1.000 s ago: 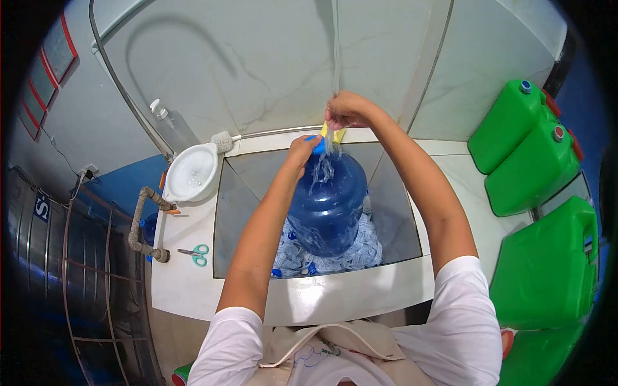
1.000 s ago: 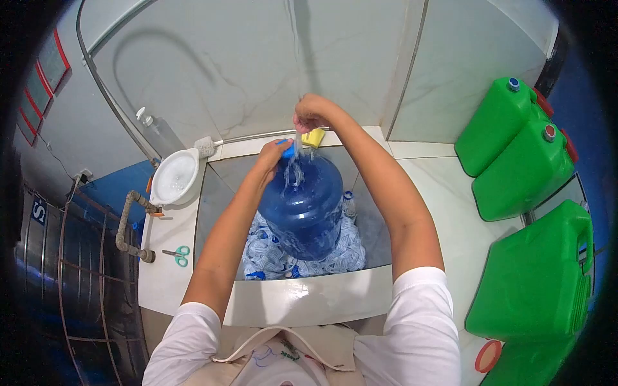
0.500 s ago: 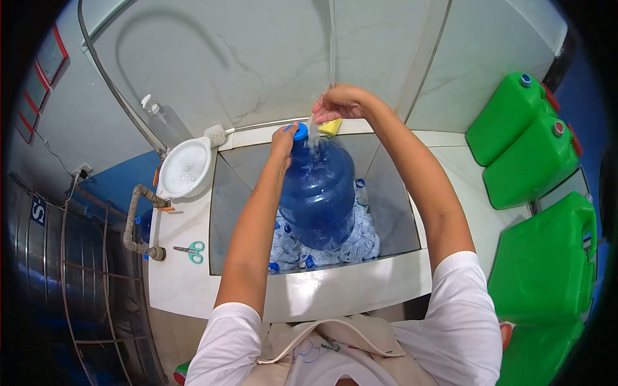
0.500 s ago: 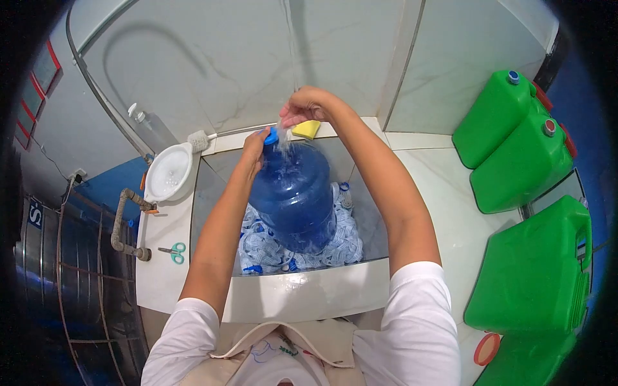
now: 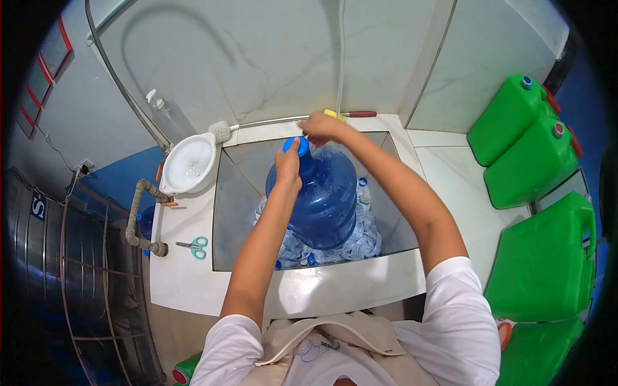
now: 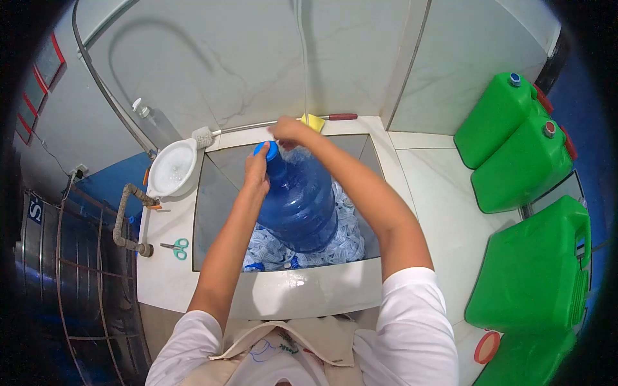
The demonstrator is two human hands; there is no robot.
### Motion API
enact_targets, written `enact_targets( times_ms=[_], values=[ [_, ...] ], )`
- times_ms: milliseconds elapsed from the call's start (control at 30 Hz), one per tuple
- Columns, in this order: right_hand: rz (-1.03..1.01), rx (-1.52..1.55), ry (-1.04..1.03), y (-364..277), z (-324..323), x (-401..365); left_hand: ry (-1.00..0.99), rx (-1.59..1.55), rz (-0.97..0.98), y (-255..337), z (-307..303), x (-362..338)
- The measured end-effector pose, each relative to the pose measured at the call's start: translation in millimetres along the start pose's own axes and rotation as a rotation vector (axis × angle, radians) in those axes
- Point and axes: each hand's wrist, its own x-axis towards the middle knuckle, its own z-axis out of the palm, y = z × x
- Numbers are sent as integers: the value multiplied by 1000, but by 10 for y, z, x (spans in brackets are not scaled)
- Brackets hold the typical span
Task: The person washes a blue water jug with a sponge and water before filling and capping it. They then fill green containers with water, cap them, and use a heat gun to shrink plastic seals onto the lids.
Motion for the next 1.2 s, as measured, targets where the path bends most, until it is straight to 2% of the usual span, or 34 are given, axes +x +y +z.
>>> enact_targets(
  times_ms=[67, 100, 167, 233, 300, 400, 467, 567, 667, 767, 867, 967, 1200],
  values=[
    [-11, -254, 26, -214, 232, -132, 40, -14, 61, -49, -84, 4],
    [-10, -253, 22, -225, 347, -105, 42, -13, 59, -48, -104, -4],
    [-263, -641, 365, -192, 567, -1, 101, -21, 125, -47, -111, -20],
    [-222, -643, 391, -226, 694, 19, 160, -34, 169, -58, -102, 62],
    [-289, -548, 563, -209, 765, 40, 218, -51, 212, -63, -107, 73],
    [-411, -599, 510, -197, 767, 156, 230, -152, 277, -33, -83, 89],
    [-407, -597, 486, -189, 781, 233, 286, -41, 308, -50, -121, 147],
    [-438, -611, 481, -187, 791, 301, 284, -96, 333, -32, -107, 164],
    [-366, -659, 417, -245, 793, 297, 281, -85, 387, -35, -124, 205],
    [-373, -663, 423, -259, 810, 337, 293, -95, 421, -155, -185, 382],
    [-354, -642, 438, -263, 850, 350, 277, -72, 414, -72, -207, 274],
    [-455, -592, 507, -253, 880, 367, 321, -130, 410, -7, -172, 177],
    [-448, -618, 475, -249, 897, 310, 305, -114, 422, -64, -213, 184]
  ],
)
